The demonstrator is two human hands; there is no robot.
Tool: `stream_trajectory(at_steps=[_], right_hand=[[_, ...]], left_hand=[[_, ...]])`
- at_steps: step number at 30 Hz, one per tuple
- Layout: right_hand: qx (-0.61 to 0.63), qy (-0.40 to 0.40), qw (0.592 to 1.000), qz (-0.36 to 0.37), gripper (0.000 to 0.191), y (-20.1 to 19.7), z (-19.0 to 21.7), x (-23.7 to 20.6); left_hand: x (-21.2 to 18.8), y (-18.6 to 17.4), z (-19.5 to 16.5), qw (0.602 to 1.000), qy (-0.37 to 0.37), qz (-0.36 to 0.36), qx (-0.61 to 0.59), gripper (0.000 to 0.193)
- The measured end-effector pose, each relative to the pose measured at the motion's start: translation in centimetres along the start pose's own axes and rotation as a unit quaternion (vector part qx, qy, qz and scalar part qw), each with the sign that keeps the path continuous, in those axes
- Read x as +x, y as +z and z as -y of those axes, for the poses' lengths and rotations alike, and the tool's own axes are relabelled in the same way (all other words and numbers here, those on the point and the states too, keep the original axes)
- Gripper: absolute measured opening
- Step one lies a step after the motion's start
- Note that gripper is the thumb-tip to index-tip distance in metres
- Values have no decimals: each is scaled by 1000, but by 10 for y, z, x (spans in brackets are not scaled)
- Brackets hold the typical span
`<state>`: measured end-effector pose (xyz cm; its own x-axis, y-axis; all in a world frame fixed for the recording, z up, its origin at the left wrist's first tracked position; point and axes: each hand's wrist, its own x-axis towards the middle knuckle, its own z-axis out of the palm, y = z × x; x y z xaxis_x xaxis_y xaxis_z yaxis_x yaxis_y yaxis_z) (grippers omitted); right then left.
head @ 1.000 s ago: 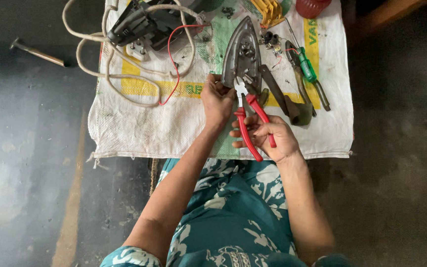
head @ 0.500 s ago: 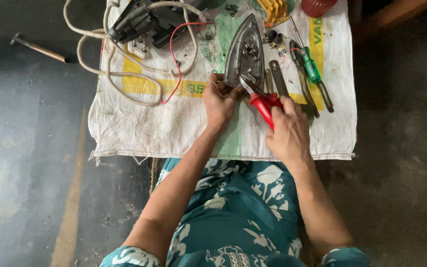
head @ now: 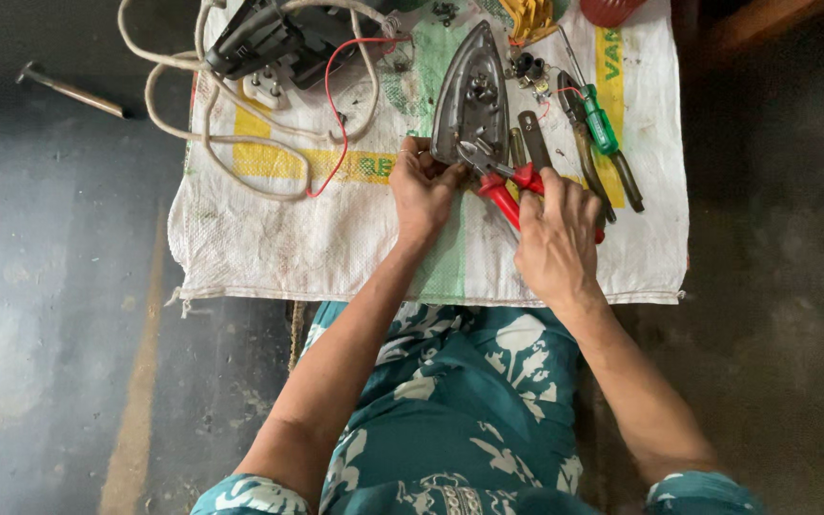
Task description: The person works on the internal components of a disassembled electric iron placed on a white sack. They use a screwdriver to manipulate parts inside the metal casing and later use pliers to adjust a wire or component within the device.
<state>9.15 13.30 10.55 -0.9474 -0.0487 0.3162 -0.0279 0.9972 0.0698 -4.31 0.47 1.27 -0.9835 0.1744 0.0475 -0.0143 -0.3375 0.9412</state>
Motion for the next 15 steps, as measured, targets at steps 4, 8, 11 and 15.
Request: stream_trajectory(at_steps=[4, 8, 11, 15], right_hand=[[-8, -11, 1000, -5, 32, -3, 0, 3], [-12, -14, 1000, 7, 35, -6, 0, 6], [-16, -18, 1000, 11, 34, -8, -1, 6], [-27, -27, 999, 35, 37, -10, -5, 9]], left_hand=[[1, 0, 2, 1000, -5, -3, 6, 37], [1, 0, 3, 1000, -7, -1, 5, 38], [0, 1, 2, 1000, 5, 3, 3, 37], [-1, 2, -3, 1000, 0, -4, 27, 37]])
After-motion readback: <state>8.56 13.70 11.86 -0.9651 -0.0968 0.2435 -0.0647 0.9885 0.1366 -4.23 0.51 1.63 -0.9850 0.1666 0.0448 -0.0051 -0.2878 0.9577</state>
